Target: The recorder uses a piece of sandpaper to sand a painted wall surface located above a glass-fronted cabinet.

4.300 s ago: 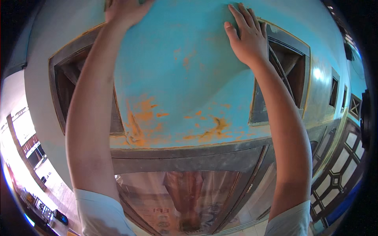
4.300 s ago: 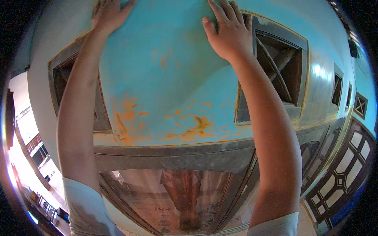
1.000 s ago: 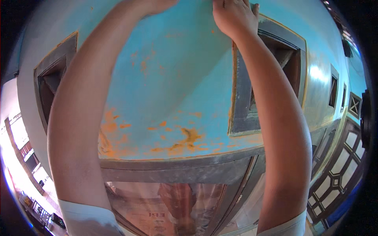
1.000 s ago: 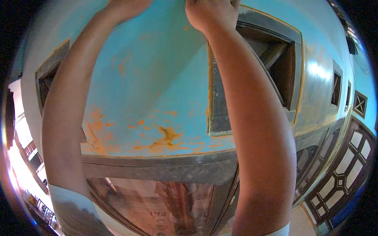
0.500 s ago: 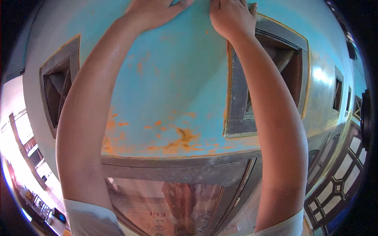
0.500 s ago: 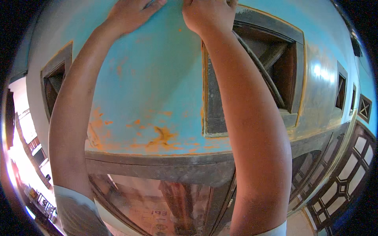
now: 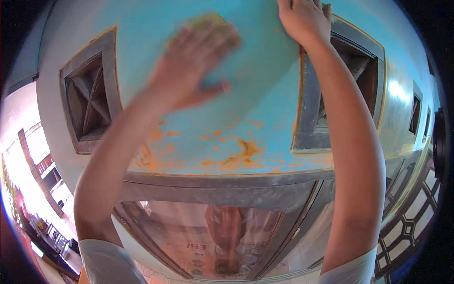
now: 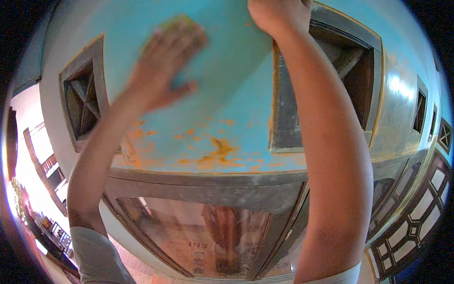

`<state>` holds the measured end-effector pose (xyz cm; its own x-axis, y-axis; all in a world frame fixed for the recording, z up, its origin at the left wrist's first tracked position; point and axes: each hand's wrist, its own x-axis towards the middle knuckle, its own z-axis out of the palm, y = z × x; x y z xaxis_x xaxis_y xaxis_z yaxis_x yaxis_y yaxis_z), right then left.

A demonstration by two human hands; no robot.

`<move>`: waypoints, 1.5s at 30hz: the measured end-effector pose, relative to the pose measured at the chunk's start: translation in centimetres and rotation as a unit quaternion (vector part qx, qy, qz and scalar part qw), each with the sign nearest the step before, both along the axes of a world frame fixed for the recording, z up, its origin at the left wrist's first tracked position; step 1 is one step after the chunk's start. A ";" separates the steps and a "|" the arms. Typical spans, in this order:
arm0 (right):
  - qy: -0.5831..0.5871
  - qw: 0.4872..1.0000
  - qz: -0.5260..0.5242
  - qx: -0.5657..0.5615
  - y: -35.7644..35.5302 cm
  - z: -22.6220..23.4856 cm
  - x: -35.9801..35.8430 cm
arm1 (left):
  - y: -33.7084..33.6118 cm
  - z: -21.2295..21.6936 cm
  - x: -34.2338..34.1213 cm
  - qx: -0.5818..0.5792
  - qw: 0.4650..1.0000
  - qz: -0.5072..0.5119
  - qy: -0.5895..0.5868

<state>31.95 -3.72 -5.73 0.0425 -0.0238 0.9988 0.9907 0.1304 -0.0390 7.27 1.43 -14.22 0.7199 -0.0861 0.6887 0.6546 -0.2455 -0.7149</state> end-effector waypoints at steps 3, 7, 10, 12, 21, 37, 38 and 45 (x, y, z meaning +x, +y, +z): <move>0.003 1.000 -0.022 0.010 0.0 0.2 -0.6 | -1.2 -1.5 -2.0 -0.038 0.994 -0.006 0.100; 0.003 0.999 -0.029 -0.014 0.0 1.5 -1.7 | 1.2 6.1 -7.1 0.078 0.997 -0.020 -0.017; -0.042 0.995 -0.060 -0.061 -0.4 0.8 -5.2 | -1.3 10.7 -9.5 -0.017 0.974 0.094 -0.205; -0.061 0.993 -0.055 -0.079 -0.4 0.0 -6.8 | -2.5 10.8 -8.5 -0.084 0.936 0.075 -0.333; -0.060 0.997 -0.047 -0.033 -0.3 -1.0 -6.0 | -0.1 -1.6 -5.6 -0.021 0.998 -0.043 0.030; -0.026 0.997 -0.064 -0.045 -0.3 -2.5 -6.5 | -0.7 -7.6 -5.5 -0.119 0.967 -0.106 0.199; -0.038 0.996 -0.063 -0.040 -0.3 -2.7 -6.2 | -0.4 -6.0 -5.7 -0.084 0.974 -0.115 0.175; -0.096 0.993 -0.044 -0.044 -0.1 -4.5 -5.1 | -2.7 2.6 -7.9 -0.071 0.990 0.088 -0.084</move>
